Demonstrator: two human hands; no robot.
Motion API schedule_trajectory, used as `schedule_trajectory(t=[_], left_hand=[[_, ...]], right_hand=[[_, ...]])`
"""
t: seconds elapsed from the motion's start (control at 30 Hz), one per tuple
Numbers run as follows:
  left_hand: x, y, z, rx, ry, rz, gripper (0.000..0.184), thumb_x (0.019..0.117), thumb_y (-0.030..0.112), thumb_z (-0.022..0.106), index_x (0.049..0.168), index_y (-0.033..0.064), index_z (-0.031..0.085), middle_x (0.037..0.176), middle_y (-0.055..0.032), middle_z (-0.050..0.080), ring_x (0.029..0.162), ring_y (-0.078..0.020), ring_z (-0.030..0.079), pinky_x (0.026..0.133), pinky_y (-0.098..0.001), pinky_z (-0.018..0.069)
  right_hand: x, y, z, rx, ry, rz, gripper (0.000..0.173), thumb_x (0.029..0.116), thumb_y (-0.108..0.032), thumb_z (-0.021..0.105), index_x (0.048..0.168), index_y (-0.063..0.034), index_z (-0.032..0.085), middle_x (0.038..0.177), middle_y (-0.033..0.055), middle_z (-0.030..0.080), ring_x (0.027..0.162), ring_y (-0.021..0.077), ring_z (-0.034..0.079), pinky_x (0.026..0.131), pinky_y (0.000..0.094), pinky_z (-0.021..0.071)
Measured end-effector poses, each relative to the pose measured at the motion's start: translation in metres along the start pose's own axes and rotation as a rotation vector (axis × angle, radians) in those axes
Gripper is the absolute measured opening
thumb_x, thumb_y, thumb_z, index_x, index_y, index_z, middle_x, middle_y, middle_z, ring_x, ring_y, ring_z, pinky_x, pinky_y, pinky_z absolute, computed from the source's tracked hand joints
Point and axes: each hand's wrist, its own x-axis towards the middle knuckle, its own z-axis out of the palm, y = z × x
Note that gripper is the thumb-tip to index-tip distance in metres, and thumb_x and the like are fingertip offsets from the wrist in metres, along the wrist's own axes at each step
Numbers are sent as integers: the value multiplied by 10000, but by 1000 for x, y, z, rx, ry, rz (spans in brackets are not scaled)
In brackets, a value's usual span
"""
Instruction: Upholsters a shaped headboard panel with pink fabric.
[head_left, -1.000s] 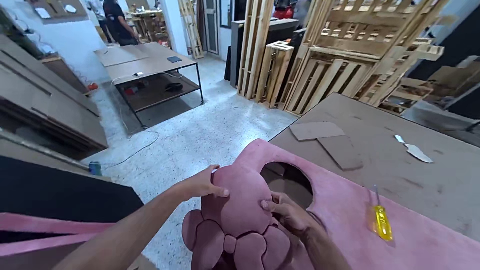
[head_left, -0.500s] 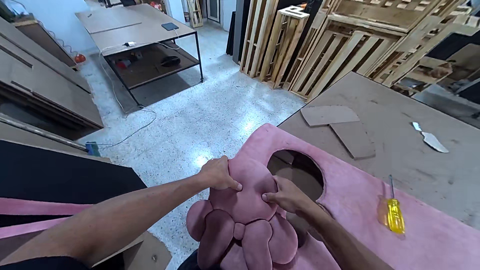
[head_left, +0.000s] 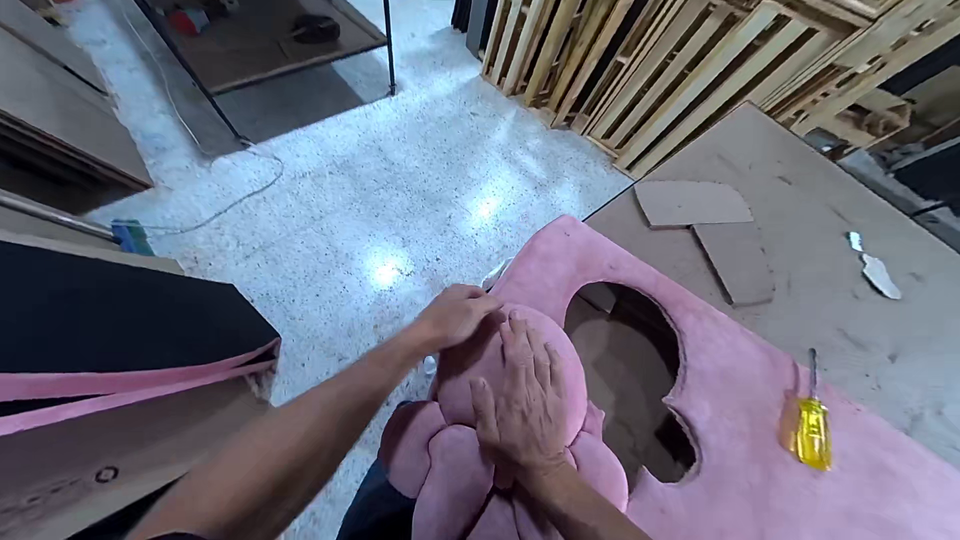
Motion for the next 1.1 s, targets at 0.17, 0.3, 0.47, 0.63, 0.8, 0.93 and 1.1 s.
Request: schedule_trajectory(t=[0.17,0.3,0.47,0.63,0.8,0.93,1.1], left_hand=[[6,6,6,273,-26,19,376,1060,337,411,896,103,656,812,-93,640,845,-288,651,721,-557,494],[1,13,0,271,-44,44,361,1063,323,406,897,113,649,779,-75,623,810,-265,643,691,-523,483],[-8,11,4,310,29,140,359,1041,324,408,851,124,638,715,-54,598,744,-255,634,634,-512,472],[-6,6,2,352,12,145,412,1073,328,367,986,83,687,893,-126,682,919,-306,670,792,-588,497],[9,36,15,378,-46,175,422,1045,425,477,923,77,683,827,-108,660,841,-282,661,767,-568,517],[7,75,47,452,-134,273,411,1032,455,546,949,88,712,798,-69,665,773,-221,656,737,-503,535],[42,86,80,496,-158,246,433,1038,449,551,924,65,714,799,-85,672,772,-234,653,747,-503,527]], right_hand=[[0,-8,-13,-87,31,-16,647,1021,-497,334,1329,-32,662,1411,146,632,1386,289,528,1173,560,311],[-5,-8,-25,-66,96,-108,649,1035,-469,318,1411,-5,571,1469,195,566,1421,336,475,1191,577,283],[-12,-15,-31,-74,124,-99,658,1017,-469,335,1497,-42,476,1582,156,448,1504,284,360,1244,554,186],[-10,-17,-23,-63,156,-87,601,1006,-478,406,1407,-79,607,1538,142,510,1451,288,446,1192,577,290],[-11,18,-69,219,118,192,475,1003,-419,517,1340,-122,674,1405,62,639,1341,230,564,1129,484,433],[-52,93,-102,531,-5,762,650,958,-465,607,1399,11,574,1378,163,626,1313,271,571,1118,478,441],[-91,155,-88,1277,-210,829,552,903,-398,727,1285,-20,599,1046,61,725,941,152,701,853,361,593]])
